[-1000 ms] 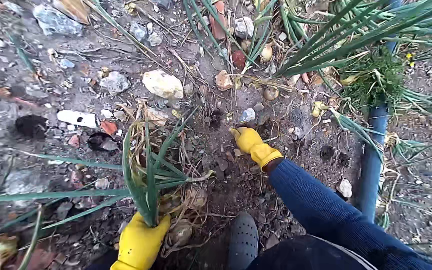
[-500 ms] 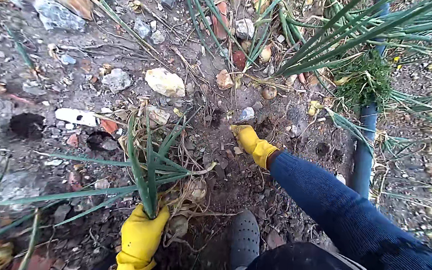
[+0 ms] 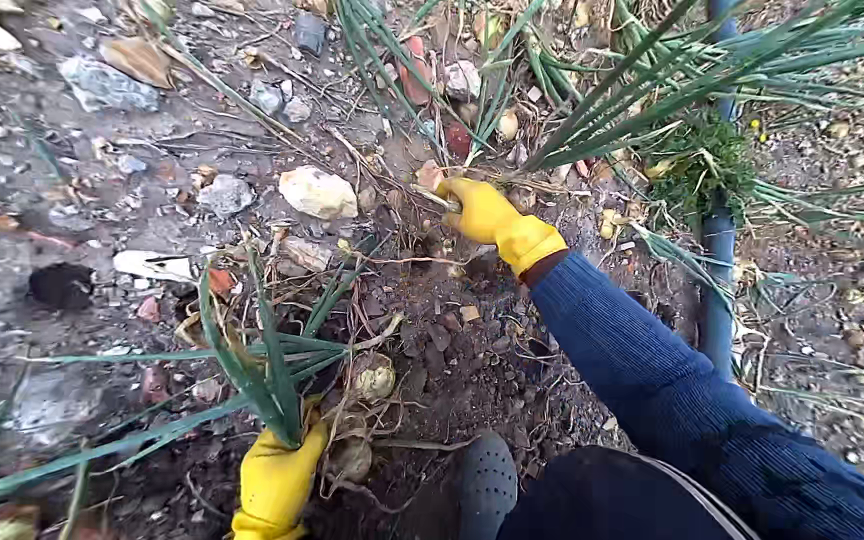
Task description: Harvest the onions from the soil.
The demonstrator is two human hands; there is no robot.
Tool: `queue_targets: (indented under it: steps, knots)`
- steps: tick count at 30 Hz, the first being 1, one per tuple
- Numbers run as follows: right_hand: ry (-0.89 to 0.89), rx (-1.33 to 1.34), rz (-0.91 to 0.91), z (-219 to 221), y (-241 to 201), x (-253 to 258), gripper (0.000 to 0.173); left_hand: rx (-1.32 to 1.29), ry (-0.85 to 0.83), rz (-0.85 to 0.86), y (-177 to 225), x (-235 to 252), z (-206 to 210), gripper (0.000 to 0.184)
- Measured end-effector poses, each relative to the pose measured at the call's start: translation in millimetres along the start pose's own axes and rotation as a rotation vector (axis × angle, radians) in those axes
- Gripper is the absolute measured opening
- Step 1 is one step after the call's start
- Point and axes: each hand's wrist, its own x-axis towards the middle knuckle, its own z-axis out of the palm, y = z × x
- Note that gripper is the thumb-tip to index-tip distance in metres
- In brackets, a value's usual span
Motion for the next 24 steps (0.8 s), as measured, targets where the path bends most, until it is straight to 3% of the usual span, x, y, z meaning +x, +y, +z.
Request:
queue_targets:
  steps: [2, 5, 8, 16, 20, 22, 24]
  knots:
    - [0.05, -0.083, 0.016, 37, 62, -16, 0.067, -0.004, 0.002, -0.016, -1, 6, 1, 0.026]
    - [0.11, -0.182, -0.143, 67, 117, -32, 0.076, -0.037, -0.015, -0.016, -3, 3, 1, 0.027]
    - [-0.014, -0.327, -0.283, 57, 125, -28, 0.09, -0.091, 0.002, 0.019, -4, 3, 2, 0.026]
    - [0.095, -0.426, -0.363, 79, 119, -7, 0.114, -0.147, 0.052, 0.022, -4, 1, 11, 0.022]
    - [-0.015, -0.422, -0.392, 64, 112, 1, 0.104, -0.193, 0.085, 0.024, -2, 4, 14, 0.024]
    - [-0.02, -0.335, -0.326, 51, 111, 3, 0.084, -0.205, 0.087, 0.013, -2, 6, 13, 0.024]
    - [0.095, -0.2, -0.211, 15, 110, 24, 0.064, -0.221, 0.081, 0.006, -4, 6, 13, 0.025]
